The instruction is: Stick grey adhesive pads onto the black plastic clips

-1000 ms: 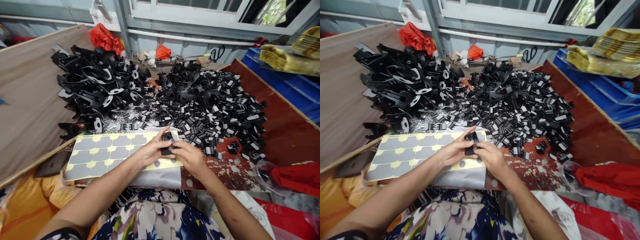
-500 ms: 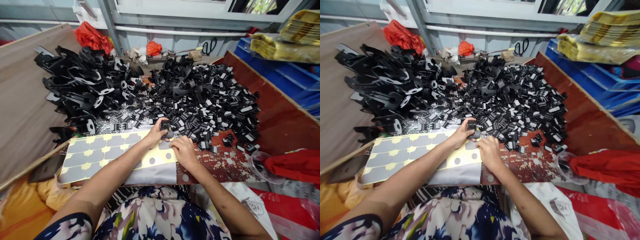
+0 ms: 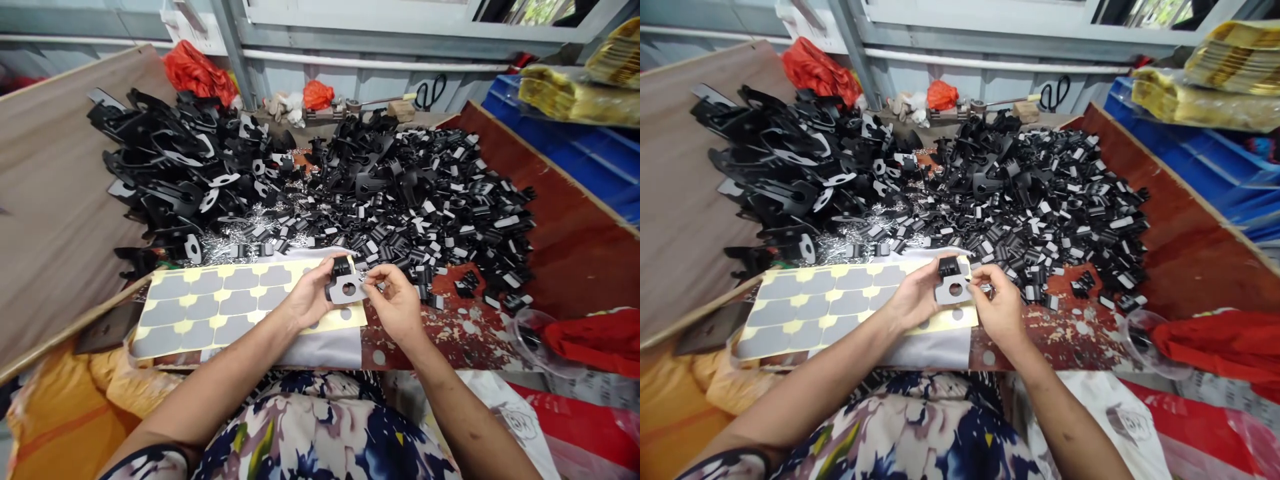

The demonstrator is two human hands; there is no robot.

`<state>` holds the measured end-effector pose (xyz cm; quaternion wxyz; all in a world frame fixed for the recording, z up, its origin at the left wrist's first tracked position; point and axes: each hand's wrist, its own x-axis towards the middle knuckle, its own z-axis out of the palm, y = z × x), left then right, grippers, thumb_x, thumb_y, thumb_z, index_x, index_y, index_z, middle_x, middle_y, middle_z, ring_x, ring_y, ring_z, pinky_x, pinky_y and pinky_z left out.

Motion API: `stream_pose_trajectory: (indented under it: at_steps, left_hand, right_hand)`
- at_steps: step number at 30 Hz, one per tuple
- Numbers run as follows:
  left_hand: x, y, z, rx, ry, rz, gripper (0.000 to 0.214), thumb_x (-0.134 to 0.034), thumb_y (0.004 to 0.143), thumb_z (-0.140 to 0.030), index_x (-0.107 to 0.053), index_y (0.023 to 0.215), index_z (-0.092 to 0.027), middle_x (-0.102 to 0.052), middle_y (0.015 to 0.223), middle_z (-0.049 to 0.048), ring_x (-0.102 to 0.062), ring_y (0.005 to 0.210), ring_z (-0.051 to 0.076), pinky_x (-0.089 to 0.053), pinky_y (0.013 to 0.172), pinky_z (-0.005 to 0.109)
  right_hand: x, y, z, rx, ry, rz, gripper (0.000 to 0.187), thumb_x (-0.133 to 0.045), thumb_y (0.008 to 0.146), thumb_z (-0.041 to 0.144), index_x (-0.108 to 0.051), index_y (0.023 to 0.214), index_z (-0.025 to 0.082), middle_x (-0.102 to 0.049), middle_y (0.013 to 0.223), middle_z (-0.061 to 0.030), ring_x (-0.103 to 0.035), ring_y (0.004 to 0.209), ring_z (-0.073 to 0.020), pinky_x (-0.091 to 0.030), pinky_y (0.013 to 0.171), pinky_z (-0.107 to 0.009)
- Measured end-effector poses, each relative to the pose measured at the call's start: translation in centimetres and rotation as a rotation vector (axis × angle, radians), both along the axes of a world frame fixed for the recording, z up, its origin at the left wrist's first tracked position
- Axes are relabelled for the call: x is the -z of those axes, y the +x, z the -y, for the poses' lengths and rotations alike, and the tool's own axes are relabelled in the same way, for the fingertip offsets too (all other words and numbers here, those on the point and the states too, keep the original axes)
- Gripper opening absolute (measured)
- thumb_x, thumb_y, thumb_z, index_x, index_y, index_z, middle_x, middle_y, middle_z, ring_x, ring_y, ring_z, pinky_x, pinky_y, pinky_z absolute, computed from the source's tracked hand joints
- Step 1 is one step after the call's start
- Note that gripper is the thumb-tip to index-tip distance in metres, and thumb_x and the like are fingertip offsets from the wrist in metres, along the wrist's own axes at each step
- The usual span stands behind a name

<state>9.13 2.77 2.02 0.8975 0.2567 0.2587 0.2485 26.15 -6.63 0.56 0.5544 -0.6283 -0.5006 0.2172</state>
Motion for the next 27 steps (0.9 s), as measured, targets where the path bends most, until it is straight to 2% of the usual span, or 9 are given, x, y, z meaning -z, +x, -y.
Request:
stream_pose_trajectory:
  at_steps: [5,15,21,24,27]
  left_hand:
    - [-0.2,-0.4,0.7,-0.022,-0.013,0.058,0.032,-0.073,0.092,-0.043,-0.069,0.12,-0.027,-0.062,0.114,0.0072,-0.06,0.08,0.018,-0.063,0.069,0.04]
    - [0.3,-0.8,0.8,-0.01,0.003,0.053,0.035,-0.071,0.094,-0.046,-0.068,0.124,-0.029,-0.061,0.115,0.0065,-0.059,0.081,0.017,-0.063,0.074,0.04]
    - [-0.2,-0.8,0.8,-0.032,-0.017,0.056,0.038,-0.075,0.09,-0.042,-0.065,0.123,-0.027,-0.062,0.113,0.0066,-0.06,0.082,0.018,-0.062,0.072,0.039]
    - [-0.1,-0.5,1.3,-0.03,0.07,0.005,0.052,-0.084,0.081,-0.031,-0.06,0.127,-0.028,-0.064,0.111,0.0056,-0.063,0.085,0.018,-0.062,0.071,0.036]
    - [0.8,0.1,2.1,-0.143,0.259,-0.124,0.058,-0.086,0.075,-0.022,-0.057,0.124,-0.028,-0.061,0.105,0.0013,-0.063,0.078,0.015,-0.057,0.058,0.025]
  right_hand:
    - [0.7,-1.0,-0.4,-0.014,0.005,0.025,0.009,-0.069,0.09,0.023,-0.067,0.099,0.025,-0.071,0.092,-0.0025,-0.068,0.089,-0.021,-0.054,0.085,-0.035]
    - [0.3,-1.3,-0.4,-0.013,-0.007,0.127,0.01,-0.067,0.089,0.02,-0.068,0.098,0.025,-0.072,0.09,-0.0007,-0.069,0.086,-0.0205,-0.055,0.084,-0.034]
    - [0.1,-1.4,-0.4,-0.019,0.009,0.155,0.011,-0.065,0.09,0.017,-0.067,0.098,0.025,-0.071,0.089,-0.0007,-0.069,0.085,-0.0201,-0.056,0.082,-0.033]
    - [0.2,-1.6,-0.3,-0.03,0.019,0.22,0.017,-0.064,0.089,0.015,-0.064,0.102,0.026,-0.07,0.09,-0.001,-0.069,0.086,-0.0209,-0.057,0.081,-0.034]
    - [0.5,-2.1,0.0,-0.06,0.065,0.384,0.031,-0.062,0.093,0.014,-0.061,0.121,0.026,-0.067,0.112,-0.0077,-0.069,0.086,-0.0208,-0.059,0.083,-0.037]
